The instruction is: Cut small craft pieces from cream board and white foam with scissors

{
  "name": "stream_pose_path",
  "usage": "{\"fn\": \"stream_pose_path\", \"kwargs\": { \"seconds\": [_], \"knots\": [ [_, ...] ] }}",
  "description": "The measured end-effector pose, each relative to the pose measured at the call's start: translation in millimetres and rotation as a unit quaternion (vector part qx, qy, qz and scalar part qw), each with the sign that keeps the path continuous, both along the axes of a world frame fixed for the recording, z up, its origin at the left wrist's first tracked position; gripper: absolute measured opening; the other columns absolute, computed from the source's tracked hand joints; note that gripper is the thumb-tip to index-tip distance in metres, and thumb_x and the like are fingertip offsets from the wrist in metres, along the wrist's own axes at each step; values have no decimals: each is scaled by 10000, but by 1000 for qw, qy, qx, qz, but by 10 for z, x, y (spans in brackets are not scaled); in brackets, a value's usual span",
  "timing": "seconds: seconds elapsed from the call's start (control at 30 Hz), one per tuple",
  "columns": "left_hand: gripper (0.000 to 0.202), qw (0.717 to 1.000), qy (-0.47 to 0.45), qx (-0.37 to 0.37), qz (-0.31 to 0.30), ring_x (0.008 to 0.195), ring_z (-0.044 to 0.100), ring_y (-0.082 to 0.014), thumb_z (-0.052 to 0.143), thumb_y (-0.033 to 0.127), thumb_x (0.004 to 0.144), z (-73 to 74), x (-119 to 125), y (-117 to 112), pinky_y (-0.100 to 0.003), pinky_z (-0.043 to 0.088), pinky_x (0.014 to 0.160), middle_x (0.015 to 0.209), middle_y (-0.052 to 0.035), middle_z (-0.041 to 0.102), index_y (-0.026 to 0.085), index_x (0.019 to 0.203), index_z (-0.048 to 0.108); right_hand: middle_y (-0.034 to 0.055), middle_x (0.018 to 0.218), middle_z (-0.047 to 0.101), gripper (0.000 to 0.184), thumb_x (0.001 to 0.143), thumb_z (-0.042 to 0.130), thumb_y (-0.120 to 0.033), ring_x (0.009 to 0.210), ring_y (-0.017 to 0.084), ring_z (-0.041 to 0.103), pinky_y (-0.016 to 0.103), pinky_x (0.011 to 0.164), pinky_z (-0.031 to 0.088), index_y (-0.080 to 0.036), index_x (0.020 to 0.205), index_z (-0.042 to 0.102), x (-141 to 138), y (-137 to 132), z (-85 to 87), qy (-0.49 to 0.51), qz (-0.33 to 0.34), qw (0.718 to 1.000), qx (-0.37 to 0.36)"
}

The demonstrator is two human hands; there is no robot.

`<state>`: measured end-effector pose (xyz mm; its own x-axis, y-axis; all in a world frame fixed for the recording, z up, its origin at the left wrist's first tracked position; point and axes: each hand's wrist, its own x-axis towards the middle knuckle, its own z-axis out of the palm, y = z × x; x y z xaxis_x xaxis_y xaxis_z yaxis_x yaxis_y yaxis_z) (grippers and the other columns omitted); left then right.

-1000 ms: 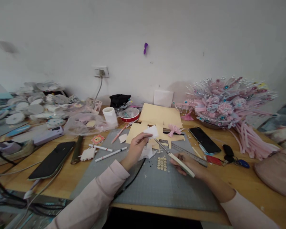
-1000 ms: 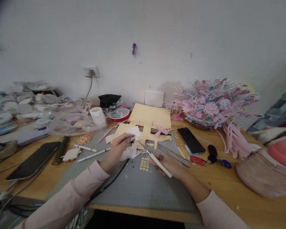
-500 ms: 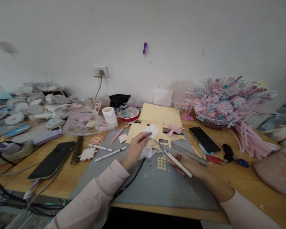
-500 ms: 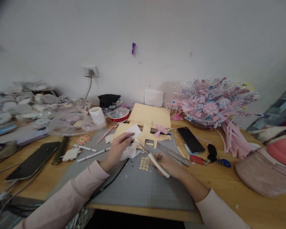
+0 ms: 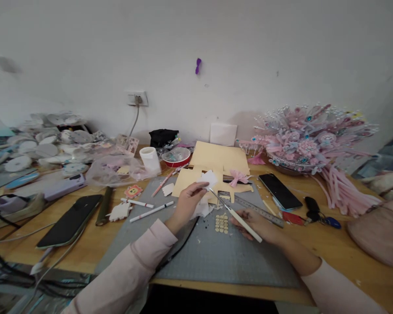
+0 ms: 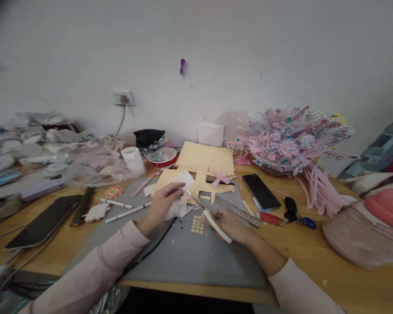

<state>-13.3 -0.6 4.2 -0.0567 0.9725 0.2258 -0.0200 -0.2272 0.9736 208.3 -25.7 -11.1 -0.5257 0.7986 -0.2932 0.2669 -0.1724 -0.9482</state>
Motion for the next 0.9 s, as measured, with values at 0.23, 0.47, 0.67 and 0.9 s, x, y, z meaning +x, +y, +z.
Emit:
{"fn": "stream_pose_path", "kwargs": {
  "seconds": [0.23, 0.47, 0.67, 0.9],
  "knots": [
    [271, 1000, -12, -6, 0, 790, 571, -151, 669, 289, 662, -12, -5, 2, -271, 436, 751, 892, -45, 674, 189, 908, 724, -81, 470, 411, 400, 714, 647, -524, 337, 35, 355, 159, 323, 266, -178, 639, 460, -9, -10, 29, -12, 2, 1000, 2],
    [278, 1000, -12, -8, 0, 786, 563, -147, 669, 285, 660, 7, -7, -3, -267, 434, 754, 888, -42, 669, 190, 916, 725, -82, 468, 403, 391, 735, 628, -517, 333, 41, 361, 164, 324, 272, -182, 639, 448, -10, -2, 38, -13, 14, 1000, 11],
    [274, 1000, -13, -4, -3, 794, 569, -147, 670, 282, 660, 3, -5, -4, -267, 436, 758, 897, -42, 669, 190, 913, 724, -82, 477, 406, 376, 733, 638, -504, 338, 39, 366, 160, 326, 284, -179, 657, 465, -3, -2, 24, -10, 14, 1000, 8],
    [272, 1000, -8, 0, -2, 770, 560, -138, 667, 281, 666, -3, -6, 4, -259, 433, 737, 888, -39, 668, 194, 918, 723, -82, 472, 406, 393, 747, 618, -512, 337, 35, 359, 158, 324, 266, -181, 636, 437, -12, -13, 61, -14, 16, 1000, 17]
  ]
}}
